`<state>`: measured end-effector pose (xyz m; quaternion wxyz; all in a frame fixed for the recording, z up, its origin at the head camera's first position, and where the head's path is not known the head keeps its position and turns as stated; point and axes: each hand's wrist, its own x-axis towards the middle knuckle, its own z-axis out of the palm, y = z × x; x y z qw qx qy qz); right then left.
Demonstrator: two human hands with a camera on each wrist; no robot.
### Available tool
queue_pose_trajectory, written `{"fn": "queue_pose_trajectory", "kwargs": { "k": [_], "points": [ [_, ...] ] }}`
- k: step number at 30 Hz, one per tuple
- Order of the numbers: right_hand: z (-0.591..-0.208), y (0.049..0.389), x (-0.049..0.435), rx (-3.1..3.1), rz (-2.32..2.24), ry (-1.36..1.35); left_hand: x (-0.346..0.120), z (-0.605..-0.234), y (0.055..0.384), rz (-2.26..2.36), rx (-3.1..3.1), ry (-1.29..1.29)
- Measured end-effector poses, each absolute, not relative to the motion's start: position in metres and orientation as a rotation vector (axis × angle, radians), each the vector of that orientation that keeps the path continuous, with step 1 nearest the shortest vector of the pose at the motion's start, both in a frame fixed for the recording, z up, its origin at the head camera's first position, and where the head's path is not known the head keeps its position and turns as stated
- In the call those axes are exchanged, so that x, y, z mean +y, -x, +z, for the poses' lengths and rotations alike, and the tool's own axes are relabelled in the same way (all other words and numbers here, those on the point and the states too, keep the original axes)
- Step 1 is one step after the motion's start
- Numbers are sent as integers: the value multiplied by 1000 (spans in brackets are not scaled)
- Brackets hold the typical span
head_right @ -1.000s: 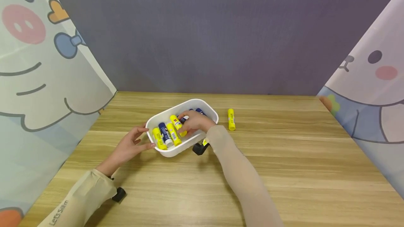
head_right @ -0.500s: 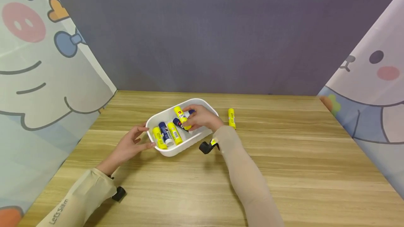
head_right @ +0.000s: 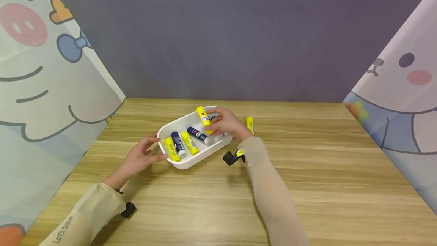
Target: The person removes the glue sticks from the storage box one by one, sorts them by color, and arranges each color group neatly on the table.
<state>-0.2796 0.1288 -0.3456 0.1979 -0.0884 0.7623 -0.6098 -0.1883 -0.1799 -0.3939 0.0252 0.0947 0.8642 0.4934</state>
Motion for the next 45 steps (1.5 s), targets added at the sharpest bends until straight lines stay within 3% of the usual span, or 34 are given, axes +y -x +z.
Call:
{"fn": "queue_pose_trajectory", "kwargs": {
  "k": [45],
  "points": [
    [-351, 276, 234, 2168, -2024, 107, -180, -393, 188, 1528, 2674, -298]
  ]
}}
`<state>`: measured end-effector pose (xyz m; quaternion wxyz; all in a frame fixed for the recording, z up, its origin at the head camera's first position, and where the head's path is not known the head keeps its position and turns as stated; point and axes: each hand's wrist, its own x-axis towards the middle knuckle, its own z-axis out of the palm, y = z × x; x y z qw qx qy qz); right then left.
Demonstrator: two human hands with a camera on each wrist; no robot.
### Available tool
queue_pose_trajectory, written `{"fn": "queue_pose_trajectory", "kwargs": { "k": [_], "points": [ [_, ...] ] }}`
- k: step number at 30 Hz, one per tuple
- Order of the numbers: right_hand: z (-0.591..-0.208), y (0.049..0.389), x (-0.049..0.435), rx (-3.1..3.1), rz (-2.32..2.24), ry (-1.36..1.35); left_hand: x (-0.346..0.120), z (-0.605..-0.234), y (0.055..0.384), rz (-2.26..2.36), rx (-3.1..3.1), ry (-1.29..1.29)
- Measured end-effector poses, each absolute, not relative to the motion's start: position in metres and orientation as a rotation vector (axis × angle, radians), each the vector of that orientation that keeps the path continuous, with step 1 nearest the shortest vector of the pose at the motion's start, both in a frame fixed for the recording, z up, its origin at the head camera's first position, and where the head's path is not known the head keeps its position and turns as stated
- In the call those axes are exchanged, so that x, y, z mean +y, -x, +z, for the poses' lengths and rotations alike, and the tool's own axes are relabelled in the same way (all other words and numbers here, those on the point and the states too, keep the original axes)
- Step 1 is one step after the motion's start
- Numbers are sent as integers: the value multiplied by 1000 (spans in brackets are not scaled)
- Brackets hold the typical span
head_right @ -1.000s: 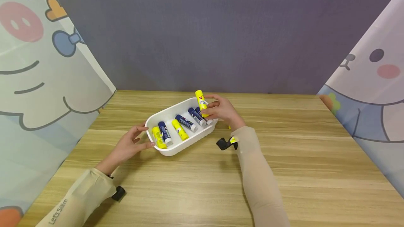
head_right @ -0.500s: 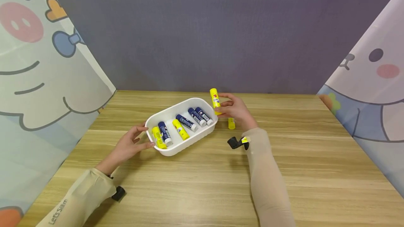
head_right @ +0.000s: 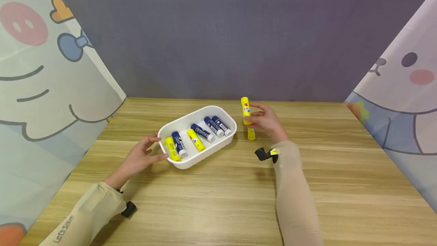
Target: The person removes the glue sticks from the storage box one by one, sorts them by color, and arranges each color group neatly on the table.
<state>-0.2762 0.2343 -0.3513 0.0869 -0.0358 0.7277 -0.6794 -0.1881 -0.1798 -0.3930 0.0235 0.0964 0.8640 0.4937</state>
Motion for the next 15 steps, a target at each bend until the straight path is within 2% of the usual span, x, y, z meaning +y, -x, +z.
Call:
{"fn": "queue_pose_trajectory", "kwargs": {
  "k": [15],
  "points": [
    [-366, 274, 263, 2109, -2050, -4, -179, -392, 188, 1527, 2679, -282]
  ]
}}
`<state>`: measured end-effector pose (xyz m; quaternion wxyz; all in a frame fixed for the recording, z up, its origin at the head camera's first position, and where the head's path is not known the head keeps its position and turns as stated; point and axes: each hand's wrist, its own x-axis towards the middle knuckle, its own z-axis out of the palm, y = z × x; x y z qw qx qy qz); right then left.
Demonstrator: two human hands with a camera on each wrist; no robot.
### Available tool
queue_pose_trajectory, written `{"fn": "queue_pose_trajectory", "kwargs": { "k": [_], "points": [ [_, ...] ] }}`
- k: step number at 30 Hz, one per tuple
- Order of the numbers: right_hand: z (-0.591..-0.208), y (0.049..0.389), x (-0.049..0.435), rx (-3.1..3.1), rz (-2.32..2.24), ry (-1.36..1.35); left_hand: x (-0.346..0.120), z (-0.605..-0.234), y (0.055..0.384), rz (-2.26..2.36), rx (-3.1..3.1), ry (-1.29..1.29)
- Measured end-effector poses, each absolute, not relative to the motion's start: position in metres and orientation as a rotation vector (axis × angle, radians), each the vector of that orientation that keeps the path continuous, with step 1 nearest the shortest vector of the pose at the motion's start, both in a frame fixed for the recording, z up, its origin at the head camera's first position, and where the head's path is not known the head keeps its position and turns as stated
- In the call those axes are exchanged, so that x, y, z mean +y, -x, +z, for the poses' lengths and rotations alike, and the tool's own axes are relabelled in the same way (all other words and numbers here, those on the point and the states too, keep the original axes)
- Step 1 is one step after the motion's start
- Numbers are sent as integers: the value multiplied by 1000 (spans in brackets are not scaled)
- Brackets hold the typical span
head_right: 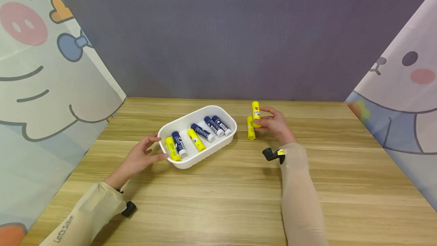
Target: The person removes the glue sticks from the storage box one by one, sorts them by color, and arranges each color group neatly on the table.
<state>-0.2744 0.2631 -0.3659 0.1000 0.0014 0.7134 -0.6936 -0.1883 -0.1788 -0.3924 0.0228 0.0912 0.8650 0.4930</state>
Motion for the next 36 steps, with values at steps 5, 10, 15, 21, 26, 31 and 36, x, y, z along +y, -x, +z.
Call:
{"fn": "queue_pose_trajectory", "kwargs": {
  "k": [5, 10, 15, 21, 26, 31, 36],
  "points": [
    [-371, 273, 273, 2132, -2010, -39, -179, -393, 189, 1523, 2683, -289],
    [-379, 274, 281, 2180, -1934, -74, -179, -393, 188, 1531, 2678, -292],
    [-383, 275, 284, 2217, -1845, -127, -179, -392, 188, 1534, 2672, -293],
    [-386, 274, 286, 2261, -1721, -148, -179, -392, 188, 1537, 2665, -286],
    [-390, 275, 288, 2250, -1696, -158, -179, -392, 188, 1537, 2664, -280],
    [-391, 275, 287, 2236, -1700, -175, -179, -392, 187, 1539, 2668, -279],
    [-387, 275, 285, 2238, -1668, -194, -179, -392, 188, 1533, 2680, -284]
  ]
}}
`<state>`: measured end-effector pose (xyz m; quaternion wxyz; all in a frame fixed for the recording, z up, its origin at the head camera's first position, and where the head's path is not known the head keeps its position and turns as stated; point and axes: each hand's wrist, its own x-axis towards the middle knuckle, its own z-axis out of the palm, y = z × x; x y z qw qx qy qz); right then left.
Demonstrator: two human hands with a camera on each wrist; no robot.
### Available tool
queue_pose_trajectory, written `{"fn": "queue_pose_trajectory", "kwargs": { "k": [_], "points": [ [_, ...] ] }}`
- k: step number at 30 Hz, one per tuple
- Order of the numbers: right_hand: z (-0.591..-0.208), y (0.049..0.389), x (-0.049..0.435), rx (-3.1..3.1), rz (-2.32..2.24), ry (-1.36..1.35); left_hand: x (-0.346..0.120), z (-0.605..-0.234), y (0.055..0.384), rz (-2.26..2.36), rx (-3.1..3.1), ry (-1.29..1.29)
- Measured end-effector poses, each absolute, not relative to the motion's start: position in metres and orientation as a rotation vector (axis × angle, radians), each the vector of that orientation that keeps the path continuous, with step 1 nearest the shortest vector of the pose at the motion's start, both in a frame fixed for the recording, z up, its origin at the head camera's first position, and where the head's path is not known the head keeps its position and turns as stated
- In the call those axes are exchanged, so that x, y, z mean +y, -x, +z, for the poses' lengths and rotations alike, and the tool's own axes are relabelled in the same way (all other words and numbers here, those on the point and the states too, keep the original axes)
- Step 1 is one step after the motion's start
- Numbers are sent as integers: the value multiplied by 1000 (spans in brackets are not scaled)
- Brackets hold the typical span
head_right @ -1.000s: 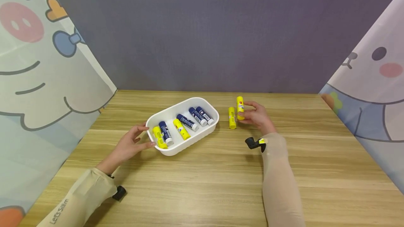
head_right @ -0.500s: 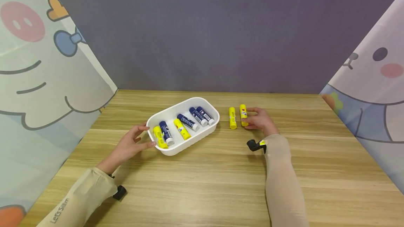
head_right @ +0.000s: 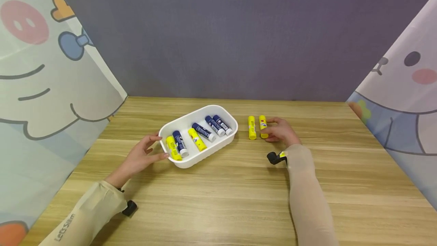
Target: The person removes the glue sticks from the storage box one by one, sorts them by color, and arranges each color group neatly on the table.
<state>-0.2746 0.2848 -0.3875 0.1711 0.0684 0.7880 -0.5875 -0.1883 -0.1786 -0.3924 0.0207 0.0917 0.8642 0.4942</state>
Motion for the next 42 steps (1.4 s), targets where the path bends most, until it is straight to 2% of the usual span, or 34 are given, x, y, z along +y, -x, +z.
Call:
{"fn": "queue_pose_trajectory", "kwargs": {
  "k": [8, 42],
  "points": [
    [-388, 276, 290, 2258, -1483, -138, -178, -392, 189, 1536, 2684, -279],
    [-387, 272, 298, 2265, -1436, -142, -178, -393, 188, 1550, 2686, -284]
  ]
}}
